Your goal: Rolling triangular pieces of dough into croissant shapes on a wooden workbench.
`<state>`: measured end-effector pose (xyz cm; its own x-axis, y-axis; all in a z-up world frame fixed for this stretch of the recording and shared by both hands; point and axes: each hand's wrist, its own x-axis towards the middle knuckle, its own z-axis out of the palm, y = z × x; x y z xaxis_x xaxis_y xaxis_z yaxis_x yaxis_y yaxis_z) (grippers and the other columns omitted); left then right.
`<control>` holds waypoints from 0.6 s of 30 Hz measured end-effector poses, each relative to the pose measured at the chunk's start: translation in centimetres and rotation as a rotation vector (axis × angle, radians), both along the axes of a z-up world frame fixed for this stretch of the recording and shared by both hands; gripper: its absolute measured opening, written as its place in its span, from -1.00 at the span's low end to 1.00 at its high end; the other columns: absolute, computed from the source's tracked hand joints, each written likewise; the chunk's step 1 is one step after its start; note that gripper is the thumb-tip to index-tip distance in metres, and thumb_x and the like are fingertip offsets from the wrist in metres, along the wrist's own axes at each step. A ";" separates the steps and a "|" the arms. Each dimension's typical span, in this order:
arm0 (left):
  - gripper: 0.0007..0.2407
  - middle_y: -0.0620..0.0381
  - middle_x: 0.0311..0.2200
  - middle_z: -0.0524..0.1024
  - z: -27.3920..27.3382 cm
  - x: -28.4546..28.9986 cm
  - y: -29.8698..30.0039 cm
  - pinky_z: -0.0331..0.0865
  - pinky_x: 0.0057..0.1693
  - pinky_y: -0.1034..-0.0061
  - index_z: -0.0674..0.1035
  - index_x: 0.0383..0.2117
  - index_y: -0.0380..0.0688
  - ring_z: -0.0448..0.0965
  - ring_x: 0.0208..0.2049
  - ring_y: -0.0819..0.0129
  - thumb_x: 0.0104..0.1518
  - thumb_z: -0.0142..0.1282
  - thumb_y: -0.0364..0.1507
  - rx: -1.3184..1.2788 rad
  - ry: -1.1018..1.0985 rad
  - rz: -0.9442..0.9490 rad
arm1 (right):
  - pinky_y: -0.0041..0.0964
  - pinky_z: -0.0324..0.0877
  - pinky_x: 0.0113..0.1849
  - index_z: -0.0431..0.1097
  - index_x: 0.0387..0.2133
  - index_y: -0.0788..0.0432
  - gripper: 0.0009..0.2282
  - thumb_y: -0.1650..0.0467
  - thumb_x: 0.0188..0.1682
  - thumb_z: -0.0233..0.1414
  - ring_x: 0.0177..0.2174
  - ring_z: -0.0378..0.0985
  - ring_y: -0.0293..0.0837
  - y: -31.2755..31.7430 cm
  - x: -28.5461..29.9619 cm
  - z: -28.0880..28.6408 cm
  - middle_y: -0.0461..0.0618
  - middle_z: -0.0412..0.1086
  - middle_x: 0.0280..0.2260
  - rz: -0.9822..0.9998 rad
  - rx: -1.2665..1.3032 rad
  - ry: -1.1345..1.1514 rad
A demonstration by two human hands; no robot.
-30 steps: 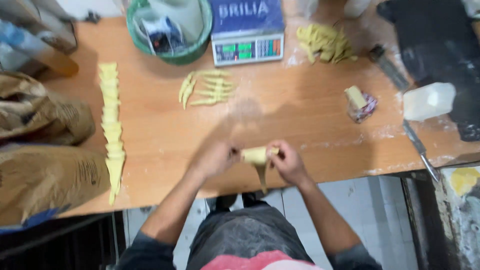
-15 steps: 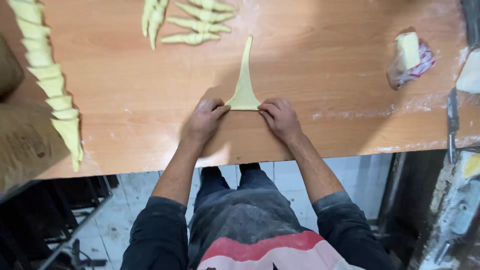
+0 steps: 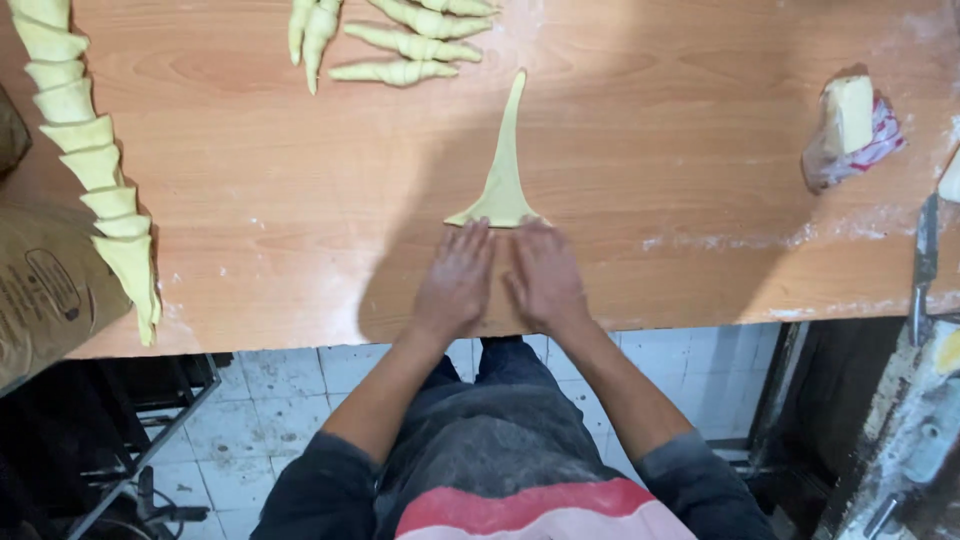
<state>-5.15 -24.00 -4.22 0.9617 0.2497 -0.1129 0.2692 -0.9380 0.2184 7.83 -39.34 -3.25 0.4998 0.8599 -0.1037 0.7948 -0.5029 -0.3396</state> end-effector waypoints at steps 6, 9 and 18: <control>-0.25 -0.07 0.47 -0.23 3.3 7.5 5.1 -0.45 0.45 -0.17 -0.03 0.43 -0.18 -0.30 0.48 0.13 0.21 -0.15 0.04 -0.273 0.178 0.105 | 0.39 -0.42 0.24 -0.17 0.37 0.42 -0.14 0.02 -0.01 -0.03 0.36 -0.28 0.23 5.6 5.0 -0.4 0.36 -0.22 0.40 -0.108 -0.071 0.070; -0.14 -0.05 0.50 -0.25 4.5 9.7 7.8 -0.49 0.48 -0.17 -0.05 0.44 -0.25 -0.32 0.52 0.15 0.19 -0.09 0.14 -0.246 0.239 0.086 | 0.37 -0.42 0.34 -0.15 0.42 0.34 -0.23 0.01 0.17 -0.07 0.44 -0.29 0.18 5.6 7.2 -1.1 0.27 -0.21 0.45 -0.123 0.005 0.034; -0.83 0.02 -0.16 0.54 1.3 5.8 8.2 0.44 0.10 0.18 0.62 -0.13 -0.16 0.55 -0.06 0.06 0.19 0.10 -0.46 -0.361 -0.358 -0.253 | -0.09 0.42 -0.07 0.53 -0.18 0.11 -0.85 0.43 0.01 0.29 -0.12 0.49 -0.05 3.6 7.3 0.7 -0.06 0.45 -0.17 0.041 0.428 0.087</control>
